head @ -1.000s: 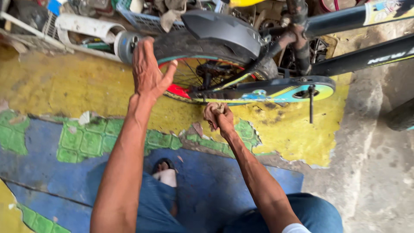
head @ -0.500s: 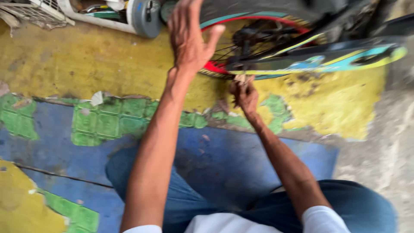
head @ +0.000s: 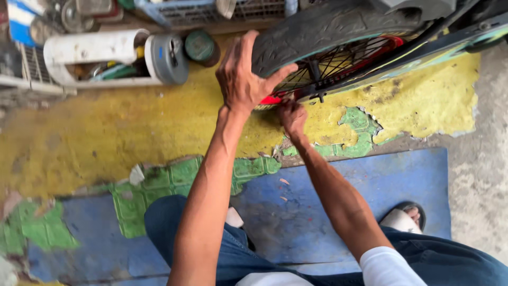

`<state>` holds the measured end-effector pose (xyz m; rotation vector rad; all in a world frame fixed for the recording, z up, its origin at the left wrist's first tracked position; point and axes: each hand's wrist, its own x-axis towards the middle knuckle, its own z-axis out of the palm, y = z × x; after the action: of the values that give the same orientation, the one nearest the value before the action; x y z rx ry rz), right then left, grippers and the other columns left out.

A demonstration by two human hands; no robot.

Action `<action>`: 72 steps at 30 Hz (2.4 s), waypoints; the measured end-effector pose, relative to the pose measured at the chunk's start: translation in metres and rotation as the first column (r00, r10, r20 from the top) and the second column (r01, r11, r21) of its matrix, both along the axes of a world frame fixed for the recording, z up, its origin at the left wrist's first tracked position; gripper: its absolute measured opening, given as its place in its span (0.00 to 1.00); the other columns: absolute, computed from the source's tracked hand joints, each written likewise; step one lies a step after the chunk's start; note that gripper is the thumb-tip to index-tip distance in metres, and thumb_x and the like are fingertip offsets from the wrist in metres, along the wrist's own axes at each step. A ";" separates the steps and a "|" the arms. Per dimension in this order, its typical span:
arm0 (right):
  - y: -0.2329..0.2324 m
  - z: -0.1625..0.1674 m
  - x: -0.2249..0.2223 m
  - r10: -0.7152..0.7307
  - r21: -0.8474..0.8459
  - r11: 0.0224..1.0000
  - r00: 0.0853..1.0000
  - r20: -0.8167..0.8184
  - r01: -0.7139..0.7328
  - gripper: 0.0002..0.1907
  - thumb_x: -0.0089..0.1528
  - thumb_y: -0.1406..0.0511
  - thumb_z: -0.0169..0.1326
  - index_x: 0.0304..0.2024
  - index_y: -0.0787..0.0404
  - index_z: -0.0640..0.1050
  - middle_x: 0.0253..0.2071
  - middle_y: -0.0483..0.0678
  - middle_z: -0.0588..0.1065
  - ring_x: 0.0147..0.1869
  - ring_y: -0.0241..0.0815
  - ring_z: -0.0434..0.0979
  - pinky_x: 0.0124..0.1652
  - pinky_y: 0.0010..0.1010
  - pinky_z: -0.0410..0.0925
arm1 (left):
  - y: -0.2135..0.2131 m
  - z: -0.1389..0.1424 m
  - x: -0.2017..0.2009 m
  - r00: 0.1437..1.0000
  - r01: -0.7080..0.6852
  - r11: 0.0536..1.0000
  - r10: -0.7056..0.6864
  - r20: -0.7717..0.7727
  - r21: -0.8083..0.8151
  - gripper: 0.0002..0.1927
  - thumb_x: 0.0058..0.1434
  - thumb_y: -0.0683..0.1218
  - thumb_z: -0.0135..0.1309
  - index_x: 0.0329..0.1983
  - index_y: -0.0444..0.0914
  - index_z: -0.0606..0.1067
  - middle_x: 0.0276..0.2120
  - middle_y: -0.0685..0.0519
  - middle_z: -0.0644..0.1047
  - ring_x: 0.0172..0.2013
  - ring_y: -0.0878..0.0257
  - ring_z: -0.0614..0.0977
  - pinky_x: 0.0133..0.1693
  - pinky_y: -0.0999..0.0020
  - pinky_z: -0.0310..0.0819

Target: The person wipes the rear wheel, spokes, and frame of a bicycle with a cloth, then moves to the front wheel and continues wiping the tire and spokes. The person uses a cloth to clean the bicycle components.

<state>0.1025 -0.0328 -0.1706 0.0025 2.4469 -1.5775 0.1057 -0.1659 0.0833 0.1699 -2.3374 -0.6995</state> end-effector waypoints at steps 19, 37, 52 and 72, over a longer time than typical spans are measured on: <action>-0.025 0.045 0.013 -0.131 -0.313 0.926 0.957 0.258 0.211 0.10 0.64 0.63 0.56 0.41 0.64 0.79 0.26 0.52 0.78 0.27 0.37 0.75 0.29 0.32 0.69 | -0.020 -0.001 0.000 0.966 0.214 0.975 -0.220 0.133 0.055 0.43 0.56 0.66 0.68 0.62 0.34 0.68 0.48 0.41 0.78 0.47 0.45 0.81 0.46 0.52 0.77; -0.035 0.059 0.016 -0.081 -0.498 0.839 0.955 0.286 0.221 0.09 0.67 0.63 0.52 0.40 0.63 0.78 0.27 0.48 0.77 0.28 0.35 0.76 0.29 0.28 0.70 | -0.037 0.015 -0.009 0.915 0.345 0.926 -0.369 0.165 0.157 0.42 0.52 0.56 0.75 0.64 0.36 0.69 0.52 0.41 0.80 0.49 0.47 0.85 0.51 0.57 0.80; -0.035 0.040 0.035 -0.054 0.042 0.997 0.991 -0.119 0.060 0.12 0.65 0.61 0.56 0.44 0.62 0.82 0.34 0.62 0.79 0.38 0.60 0.80 0.39 0.46 0.71 | -0.025 0.029 -0.022 0.911 0.344 0.933 -0.358 0.202 0.103 0.43 0.51 0.61 0.74 0.63 0.38 0.70 0.50 0.41 0.81 0.47 0.46 0.85 0.47 0.56 0.80; -0.069 0.060 0.065 -0.127 -0.124 0.980 0.968 0.217 0.156 0.12 0.65 0.67 0.46 0.46 0.65 0.77 0.39 0.63 0.79 0.41 0.60 0.84 0.44 0.46 0.76 | -0.020 0.024 -0.017 0.941 0.304 0.952 -0.304 0.148 0.024 0.42 0.53 0.63 0.73 0.64 0.40 0.70 0.50 0.42 0.80 0.47 0.47 0.85 0.47 0.57 0.81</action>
<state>0.1678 -0.1021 -0.1108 0.3103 2.2145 -1.7098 0.0882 -0.1861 0.1072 -0.1489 -2.5368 -0.8620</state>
